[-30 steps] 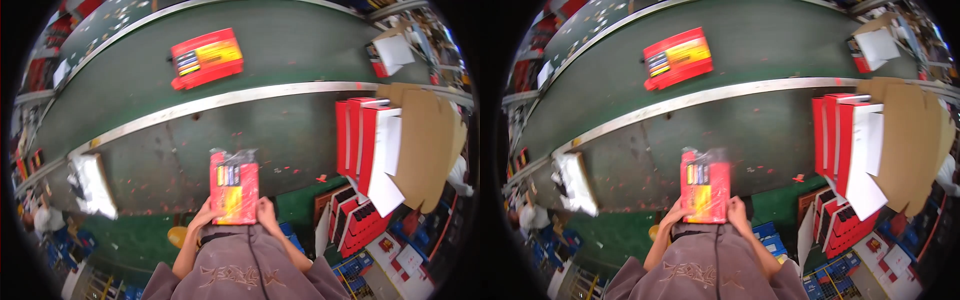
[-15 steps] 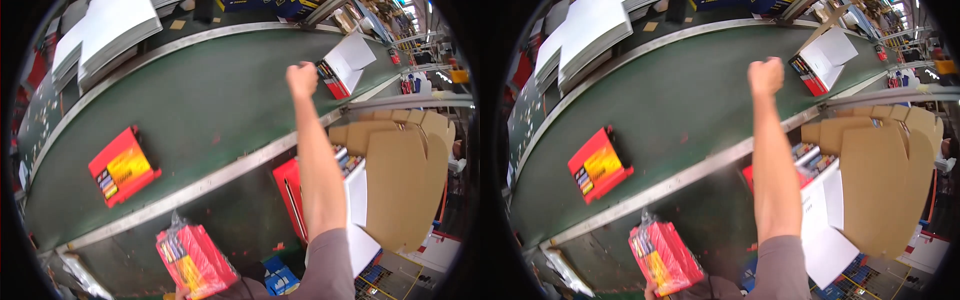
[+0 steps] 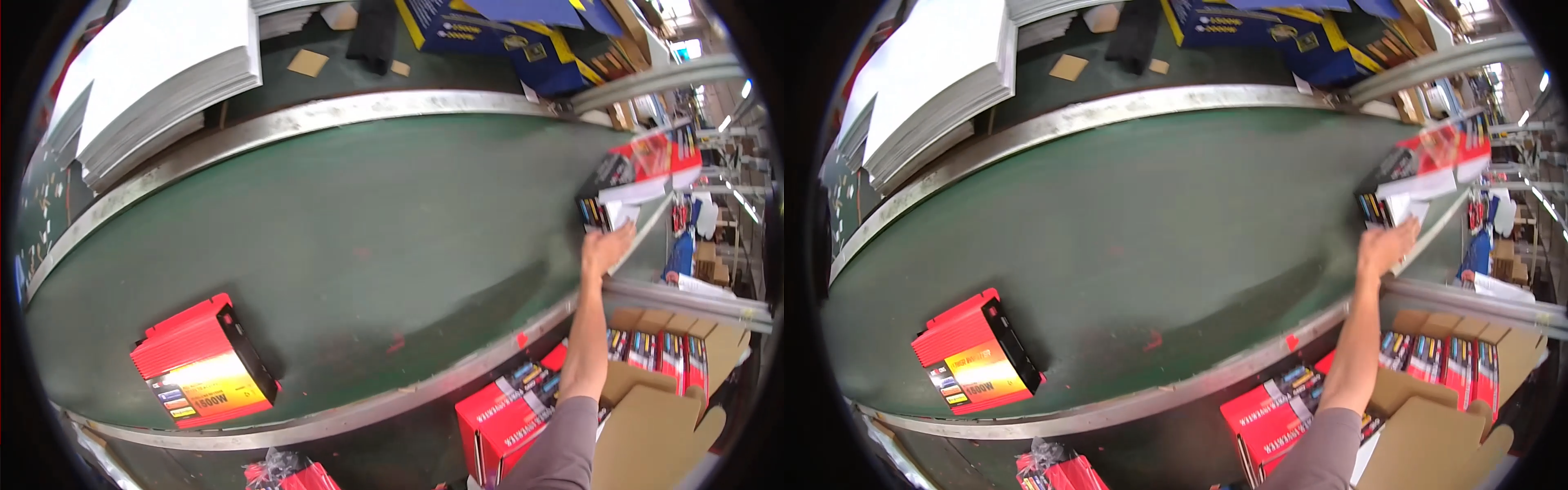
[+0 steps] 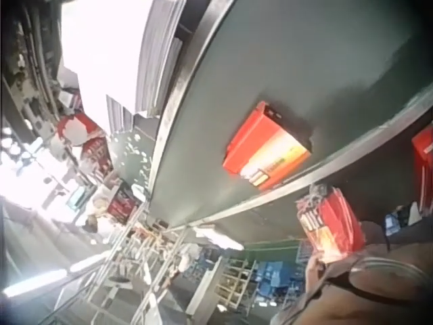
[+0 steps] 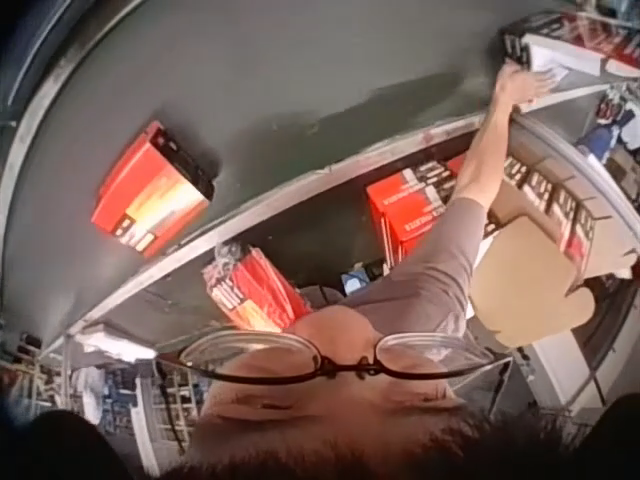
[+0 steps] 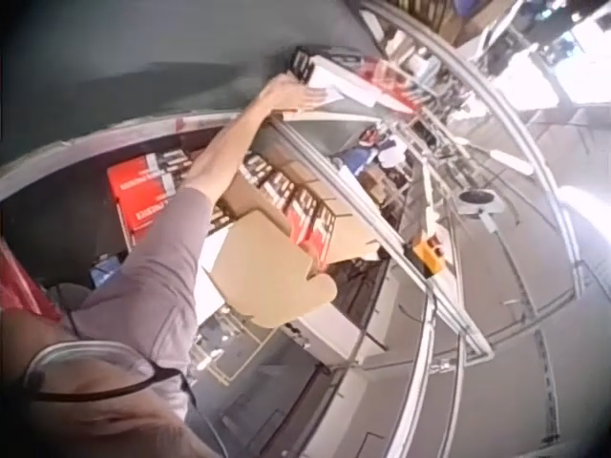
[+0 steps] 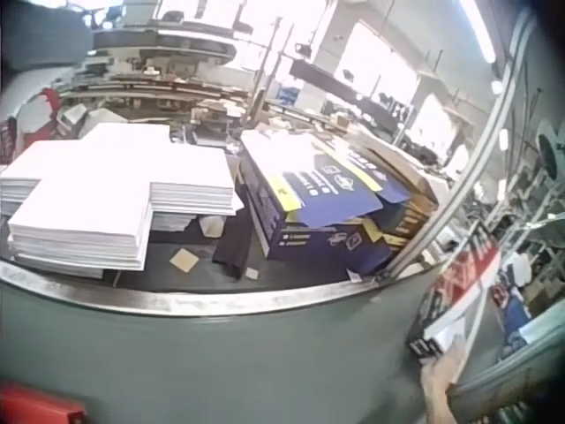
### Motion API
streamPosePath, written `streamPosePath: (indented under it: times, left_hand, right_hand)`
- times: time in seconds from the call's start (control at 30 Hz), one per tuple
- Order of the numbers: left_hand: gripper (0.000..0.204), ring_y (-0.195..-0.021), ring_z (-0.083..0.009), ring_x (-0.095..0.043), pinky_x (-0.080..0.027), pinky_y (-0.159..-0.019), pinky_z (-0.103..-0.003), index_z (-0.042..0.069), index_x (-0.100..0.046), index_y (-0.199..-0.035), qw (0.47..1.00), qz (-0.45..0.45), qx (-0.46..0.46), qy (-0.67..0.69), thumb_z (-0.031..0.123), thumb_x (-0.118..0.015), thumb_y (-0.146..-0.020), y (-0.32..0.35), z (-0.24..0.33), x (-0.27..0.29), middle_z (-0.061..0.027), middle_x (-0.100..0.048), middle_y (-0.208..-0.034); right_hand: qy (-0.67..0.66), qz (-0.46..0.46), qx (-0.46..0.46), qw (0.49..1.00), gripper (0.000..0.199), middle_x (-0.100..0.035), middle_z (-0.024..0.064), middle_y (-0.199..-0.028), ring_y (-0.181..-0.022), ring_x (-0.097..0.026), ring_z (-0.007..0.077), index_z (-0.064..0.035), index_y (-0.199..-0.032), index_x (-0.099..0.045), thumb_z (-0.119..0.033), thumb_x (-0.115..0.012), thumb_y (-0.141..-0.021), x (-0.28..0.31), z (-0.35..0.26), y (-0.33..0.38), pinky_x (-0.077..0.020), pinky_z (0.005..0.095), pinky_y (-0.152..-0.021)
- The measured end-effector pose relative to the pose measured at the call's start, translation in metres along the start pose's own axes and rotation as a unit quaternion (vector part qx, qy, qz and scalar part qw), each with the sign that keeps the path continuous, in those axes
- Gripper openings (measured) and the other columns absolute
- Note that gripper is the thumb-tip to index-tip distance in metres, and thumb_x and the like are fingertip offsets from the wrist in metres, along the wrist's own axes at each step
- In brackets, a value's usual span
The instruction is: Packaging small boxes into plastic bags and then placing those into larger shipping boxes at an assembly line workstation.
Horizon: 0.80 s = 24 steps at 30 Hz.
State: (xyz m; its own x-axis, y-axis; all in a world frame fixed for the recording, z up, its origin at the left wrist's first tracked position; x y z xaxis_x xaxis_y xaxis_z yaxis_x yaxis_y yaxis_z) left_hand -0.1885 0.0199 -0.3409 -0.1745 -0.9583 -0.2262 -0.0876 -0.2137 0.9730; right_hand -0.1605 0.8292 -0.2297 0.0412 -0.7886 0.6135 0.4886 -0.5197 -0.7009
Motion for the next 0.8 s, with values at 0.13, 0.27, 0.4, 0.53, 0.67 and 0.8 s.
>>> streamPosePath:
  times: [0.13,0.27,0.4,0.53,0.67,0.8]
  left_hand:
    - [0.077,-0.113,-0.0195,-0.048,-0.04,-0.096,-0.03,0.009,-0.033,-0.133,0.997,-0.032,-0.054,0.033,0.021,-0.07,-0.066,-0.037,0.026,-0.054,-0.009,-0.04,-0.13]
    - [0.074,-0.108,-0.0196,-0.052,-0.042,-0.094,-0.031,0.005,-0.037,-0.129,0.99,-0.02,-0.113,0.076,0.014,-0.071,-0.064,0.0,0.025,-0.051,-0.0096,-0.047,-0.124]
    - [0.07,-0.104,-0.0197,-0.055,-0.044,-0.092,-0.031,0.001,-0.042,-0.125,0.984,0.006,-0.14,0.113,0.007,-0.071,-0.062,0.072,-0.004,-0.026,-0.0103,-0.053,-0.118]
    - [0.071,-0.102,-0.0214,-0.058,-0.046,-0.092,-0.033,-0.003,-0.044,-0.124,0.975,0.012,-0.193,0.106,0.003,-0.071,-0.059,0.142,-0.006,0.018,-0.0118,-0.058,-0.115]
    - [0.07,-0.105,-0.0203,-0.057,-0.044,-0.093,-0.032,-0.003,-0.043,-0.125,0.971,-0.014,-0.168,0.17,0.003,-0.069,-0.06,0.164,-0.054,0.082,-0.0114,-0.058,-0.115]
    - [0.063,-0.102,-0.0237,-0.059,-0.047,-0.091,-0.036,-0.004,-0.042,-0.125,0.95,-0.012,-0.153,0.27,0.009,-0.063,-0.067,0.195,-0.114,0.169,-0.0134,-0.058,-0.114]
  right_hand:
    - [0.026,-0.353,-0.052,0.934,0.046,-0.058,0.0254,-0.1,-0.096,-0.055,0.0423,0.0048,-0.101,-0.048,-0.016,-0.071,-0.067,-0.082,0.081,0.023,-0.0432,0.0482,-0.086]
    - [-0.146,-0.454,-0.084,0.875,0.038,-0.062,0.0229,-0.088,-0.084,-0.061,0.0382,0.0032,-0.099,-0.056,-0.017,-0.072,-0.07,-0.057,0.021,0.004,-0.0466,0.0429,-0.077]
    - [-0.323,-0.482,-0.085,0.81,0.027,-0.062,0.0179,-0.077,-0.073,-0.061,0.0217,0.0028,-0.087,-0.057,-0.021,-0.066,-0.078,0.039,-0.112,-0.017,-0.0468,0.033,-0.069]
    - [-0.431,-0.421,-0.03,0.798,0.031,-0.063,0.0094,-0.081,-0.072,-0.058,0.0142,0.0036,-0.097,-0.06,-0.023,-0.064,-0.083,0.156,-0.18,-0.05,-0.0466,0.031,-0.068]
    - [-0.525,-0.487,-0.071,0.694,0.027,-0.062,0.0031,-0.078,-0.064,-0.055,0.0067,0.0006,-0.098,-0.06,-0.023,-0.063,-0.085,0.36,-0.234,-0.05,-0.0444,0.025,-0.058]
    - [-0.576,-0.512,-0.026,0.637,0.029,-0.062,0.0026,-0.081,-0.063,-0.054,0.0053,0.0003,-0.098,-0.059,-0.025,-0.065,-0.085,0.546,-0.28,0.033,-0.0438,0.0206,-0.057]
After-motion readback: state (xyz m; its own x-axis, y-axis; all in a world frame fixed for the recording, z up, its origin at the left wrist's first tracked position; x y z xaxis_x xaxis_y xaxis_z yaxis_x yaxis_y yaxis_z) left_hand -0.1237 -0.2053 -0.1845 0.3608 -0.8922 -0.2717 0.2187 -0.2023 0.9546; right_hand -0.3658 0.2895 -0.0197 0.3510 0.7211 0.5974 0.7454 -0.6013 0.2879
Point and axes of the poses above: each hand's wrist, its own y-axis away from the middle knuckle, its own x-axis out of the back of the hand, z = x × y, the point moved 7 cm from there along -y, towards the middle knuckle
